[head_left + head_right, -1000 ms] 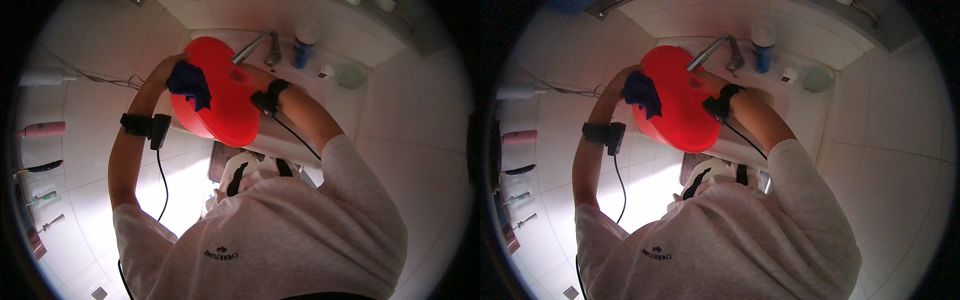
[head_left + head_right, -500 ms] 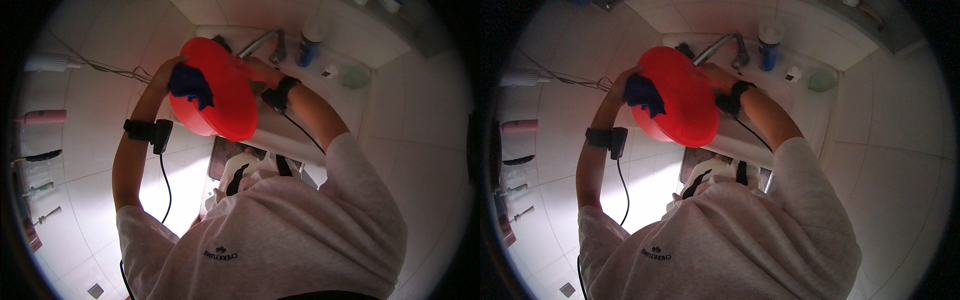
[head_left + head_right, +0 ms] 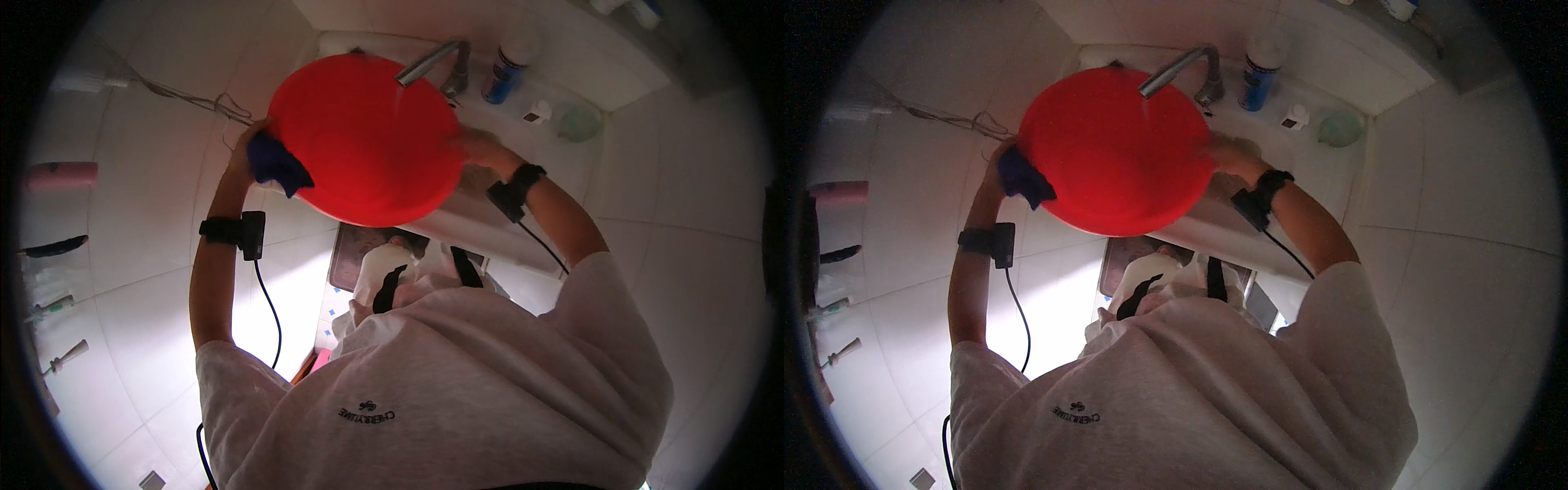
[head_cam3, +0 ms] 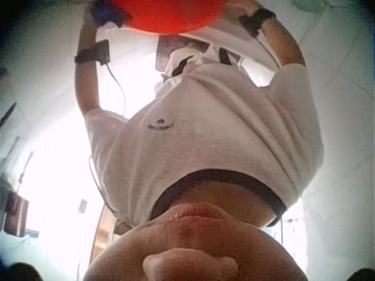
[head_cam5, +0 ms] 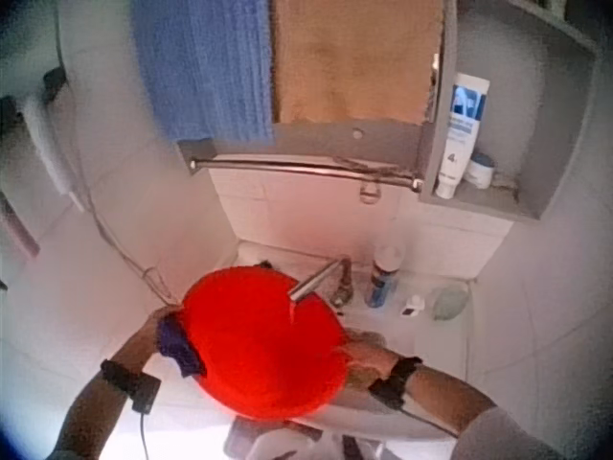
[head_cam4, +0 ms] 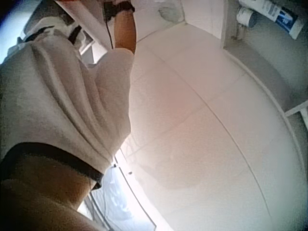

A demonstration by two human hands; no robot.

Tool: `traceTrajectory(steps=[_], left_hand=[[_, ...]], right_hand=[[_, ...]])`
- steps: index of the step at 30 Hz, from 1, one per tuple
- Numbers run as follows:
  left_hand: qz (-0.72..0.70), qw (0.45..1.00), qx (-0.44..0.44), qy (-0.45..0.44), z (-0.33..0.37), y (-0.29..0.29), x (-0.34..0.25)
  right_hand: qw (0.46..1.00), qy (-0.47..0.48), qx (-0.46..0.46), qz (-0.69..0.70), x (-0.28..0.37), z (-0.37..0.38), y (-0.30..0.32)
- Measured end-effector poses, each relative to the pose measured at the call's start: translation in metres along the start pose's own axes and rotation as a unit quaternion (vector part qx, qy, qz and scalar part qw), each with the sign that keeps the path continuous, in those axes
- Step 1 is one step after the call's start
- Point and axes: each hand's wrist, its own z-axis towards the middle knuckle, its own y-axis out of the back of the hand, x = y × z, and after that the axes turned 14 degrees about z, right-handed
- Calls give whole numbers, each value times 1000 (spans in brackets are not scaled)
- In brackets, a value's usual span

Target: Cleaning a dark glass door using a blue cloth, then washing the cloth in a red basin and at the bathroom sink.

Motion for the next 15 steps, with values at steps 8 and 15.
traceTrajectory(steps=[8, 15], left_hand=[[22, 995, 37, 91, 14, 64, 97], [48, 965, 98, 238, 47, 69, 127]], right_hand=[[964, -58, -260, -17, 131, -25, -70], [944, -144, -238, -178, 185, -34, -98]])
